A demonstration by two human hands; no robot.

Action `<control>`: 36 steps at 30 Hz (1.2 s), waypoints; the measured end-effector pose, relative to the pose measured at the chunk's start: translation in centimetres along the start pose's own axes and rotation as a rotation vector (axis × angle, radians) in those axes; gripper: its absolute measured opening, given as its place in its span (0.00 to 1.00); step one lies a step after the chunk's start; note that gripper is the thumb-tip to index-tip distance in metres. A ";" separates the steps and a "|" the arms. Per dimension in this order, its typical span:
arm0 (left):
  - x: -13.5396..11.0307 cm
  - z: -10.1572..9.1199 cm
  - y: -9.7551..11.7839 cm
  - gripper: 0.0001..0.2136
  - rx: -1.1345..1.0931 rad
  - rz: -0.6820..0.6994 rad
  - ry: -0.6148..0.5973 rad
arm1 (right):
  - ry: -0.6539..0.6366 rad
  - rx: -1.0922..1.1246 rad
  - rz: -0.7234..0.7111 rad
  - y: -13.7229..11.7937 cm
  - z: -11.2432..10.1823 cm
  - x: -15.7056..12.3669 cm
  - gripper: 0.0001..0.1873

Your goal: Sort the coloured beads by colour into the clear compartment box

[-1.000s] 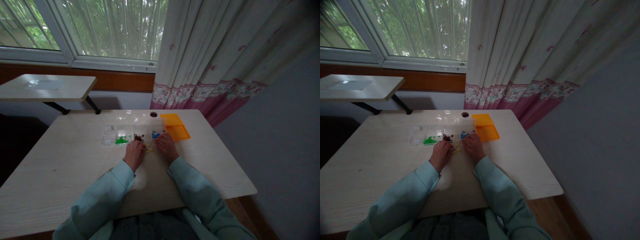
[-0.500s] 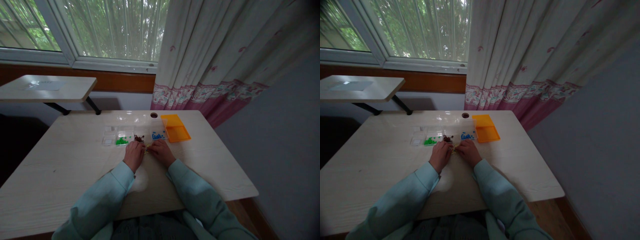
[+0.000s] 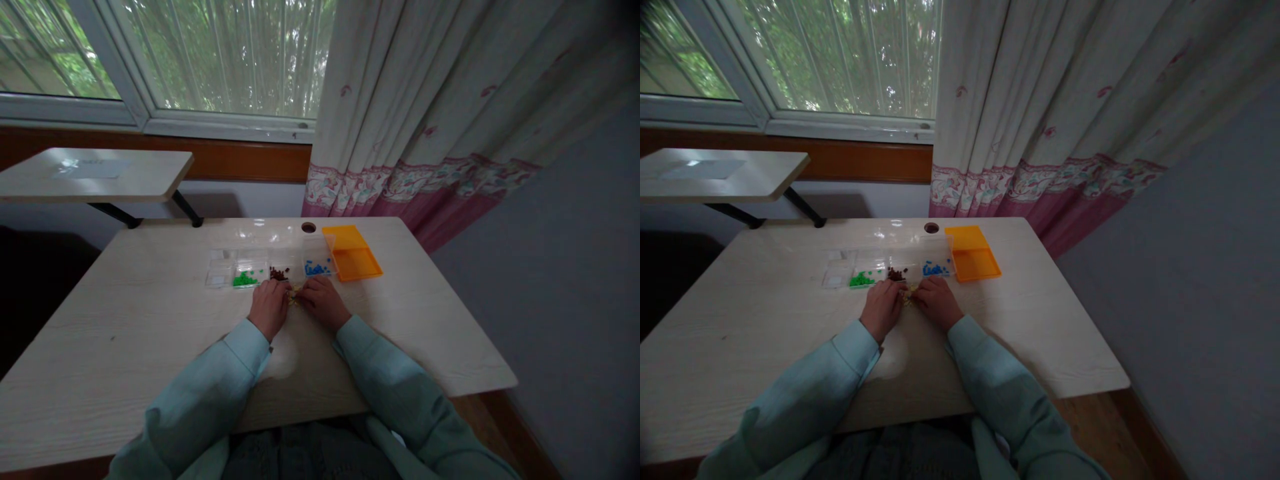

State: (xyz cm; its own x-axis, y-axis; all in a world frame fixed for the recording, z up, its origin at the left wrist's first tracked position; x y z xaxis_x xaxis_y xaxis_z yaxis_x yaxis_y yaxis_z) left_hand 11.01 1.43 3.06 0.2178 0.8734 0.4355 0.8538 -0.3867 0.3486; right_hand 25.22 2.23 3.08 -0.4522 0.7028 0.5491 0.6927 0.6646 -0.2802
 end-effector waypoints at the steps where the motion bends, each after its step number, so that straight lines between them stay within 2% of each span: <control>1: 0.0 0.0 0.0 0.11 0.000 0.000 -0.001 | -0.002 0.006 0.001 0.0 0.0 0.0 0.06; 6: -0.1 0.0 0.0 0.11 -0.004 0.004 -0.004 | 0.074 0.047 0.068 0.6 -0.4 0.0 0.07; 12: 0.0 0.0 0.1 0.09 -0.054 0.024 -0.033 | 0.414 0.010 0.363 4.1 -3.0 -0.4 0.10; 15: 0.0 0.2 0.4 0.10 -0.072 0.074 -0.082 | 0.502 -0.022 0.471 5.8 -4.0 -0.8 0.12; 18: 0.0 0.4 0.4 0.09 -0.067 0.103 -0.112 | 0.532 -0.012 0.515 6.7 -4.2 -1.1 0.14; 26: 0.1 0.7 0.0 0.06 -0.090 0.110 -0.077 | 0.507 -0.005 0.552 7.2 -3.7 -1.5 0.15; 36: 0.5 0.4 -0.6 0.08 -0.221 0.064 0.035 | 0.535 0.002 0.516 6.9 -3.7 -1.3 0.14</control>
State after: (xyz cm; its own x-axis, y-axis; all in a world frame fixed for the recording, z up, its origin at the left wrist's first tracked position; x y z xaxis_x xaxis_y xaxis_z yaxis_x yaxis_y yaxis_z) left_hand 10.74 2.22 2.74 0.2479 0.8359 0.4897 0.7134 -0.4995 0.4915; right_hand 32.65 4.96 3.38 0.2664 0.7068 0.6554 0.7417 0.2839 -0.6077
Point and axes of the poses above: each hand's wrist, its own x-axis towards the middle knuckle, its own z-axis out of the palm, y = z × x, the point moved 5 cm from there along x, towards the middle knuckle, and after that the axes turned 11 degrees about y, right-handed, at the moved point
